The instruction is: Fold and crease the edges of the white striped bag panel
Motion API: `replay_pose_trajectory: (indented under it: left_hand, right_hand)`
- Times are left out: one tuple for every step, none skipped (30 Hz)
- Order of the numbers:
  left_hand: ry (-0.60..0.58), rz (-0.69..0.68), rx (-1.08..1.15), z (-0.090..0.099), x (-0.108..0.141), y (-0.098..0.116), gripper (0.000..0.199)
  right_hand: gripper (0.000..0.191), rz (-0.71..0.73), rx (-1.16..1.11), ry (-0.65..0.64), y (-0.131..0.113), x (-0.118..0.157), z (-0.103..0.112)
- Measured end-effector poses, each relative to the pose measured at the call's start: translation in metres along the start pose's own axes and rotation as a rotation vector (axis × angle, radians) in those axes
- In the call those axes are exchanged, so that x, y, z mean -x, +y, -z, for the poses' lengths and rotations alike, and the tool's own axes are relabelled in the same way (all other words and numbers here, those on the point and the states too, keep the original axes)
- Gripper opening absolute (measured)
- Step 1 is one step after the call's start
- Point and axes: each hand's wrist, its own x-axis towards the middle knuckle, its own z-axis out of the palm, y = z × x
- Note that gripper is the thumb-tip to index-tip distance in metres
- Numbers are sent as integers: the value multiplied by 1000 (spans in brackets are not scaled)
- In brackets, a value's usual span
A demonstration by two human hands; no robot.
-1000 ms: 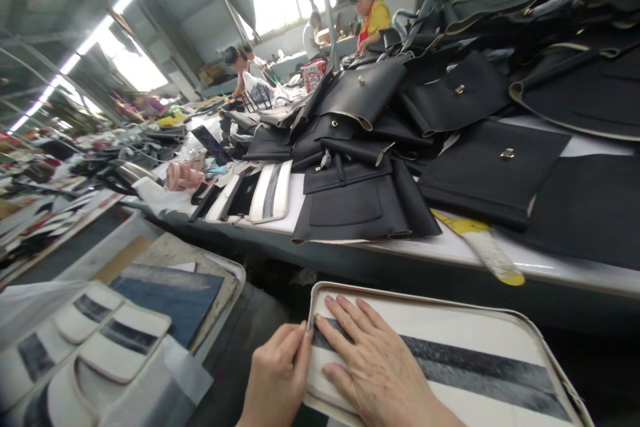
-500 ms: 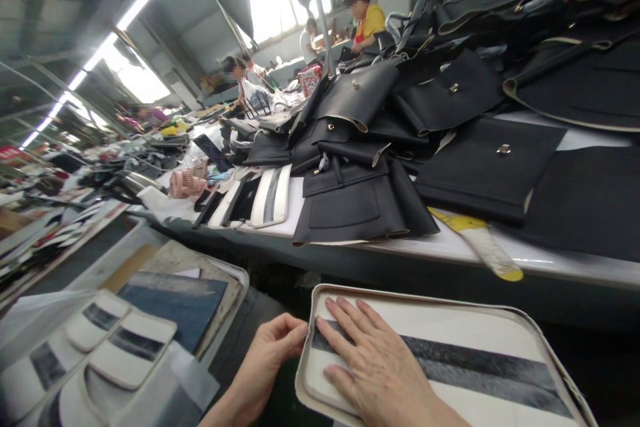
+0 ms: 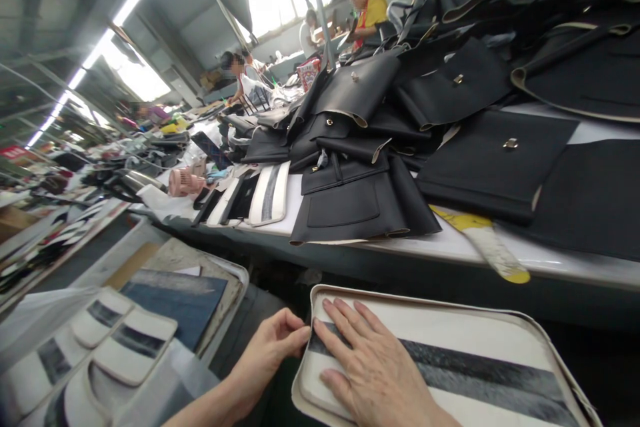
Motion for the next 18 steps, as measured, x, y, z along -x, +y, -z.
replay_pose_trajectory:
  left_hand:
    - [4, -6, -10, -1, 1, 0, 38]
    - [5, -10, -17, -3, 3, 1, 37]
    - [6, -13, -20, -4, 4, 1, 37]
    - [3, -13, -21, -4, 5, 1, 36]
    - [-4, -8, -19, -5, 5, 1, 36]
    - [-12, -1, -14, -5, 5, 2, 36]
    - [-25, 9, -8, -5, 4, 2, 36]
    - [-39, 20, -2, -4, 3, 3, 36]
    - [-56, 31, 5, -4, 1, 4, 36]
    - [-72, 42, 9, -3, -1, 5, 35]
    - [-88, 51, 7, -2, -3, 7, 35]
    - [-104, 61, 3, -2, -4, 8, 34]
    - [-120, 71, -1, -1, -6, 9, 34]
    - [-137, 79, -3, 0, -7, 10, 34]
    - [-153, 86, -1, 0, -9, 11, 34]
    - [-166, 89, 4, 0, -10, 10, 35]
    - [-174, 86, 10, 0, -12, 9, 36]
    - [-174, 77, 14, 0, -13, 7, 36]
  right_hand:
    - [63, 3, -3, 5, 0, 0, 0]
    - [61, 2, -5, 10, 0, -1, 0]
    - [60, -1, -6, 11, -1, -1, 1]
    - [59, -5, -6, 11, -1, -1, 1]
    - [59, -7, -6, 13, -1, -1, 1]
    - [59, -8, -5, 14, -1, -1, 1]
    - [61, -6, -3, 14, -1, -1, 2]
    - [62, -2, 0, 18, -1, -1, 2]
    - [63, 1, 4, 24, 0, -1, 2]
    - [64, 3, 8, 29, 0, -1, 2]
    - [65, 3, 11, 33, 0, -2, 2]
    - [67, -1, 13, 35, 1, -2, 2]
    - [69, -6, 13, 39, 1, -3, 2]
    - [71, -17, 11, 41, 1, -3, 1]
    - [73, -27, 6, 40, 1, -4, 1]
    - [75, -37, -1, 39, 0, -4, 0]
    - [75, -46, -11, 35, 0, -5, 0]
    - [75, -51, -22, 28, 0, -5, -1]
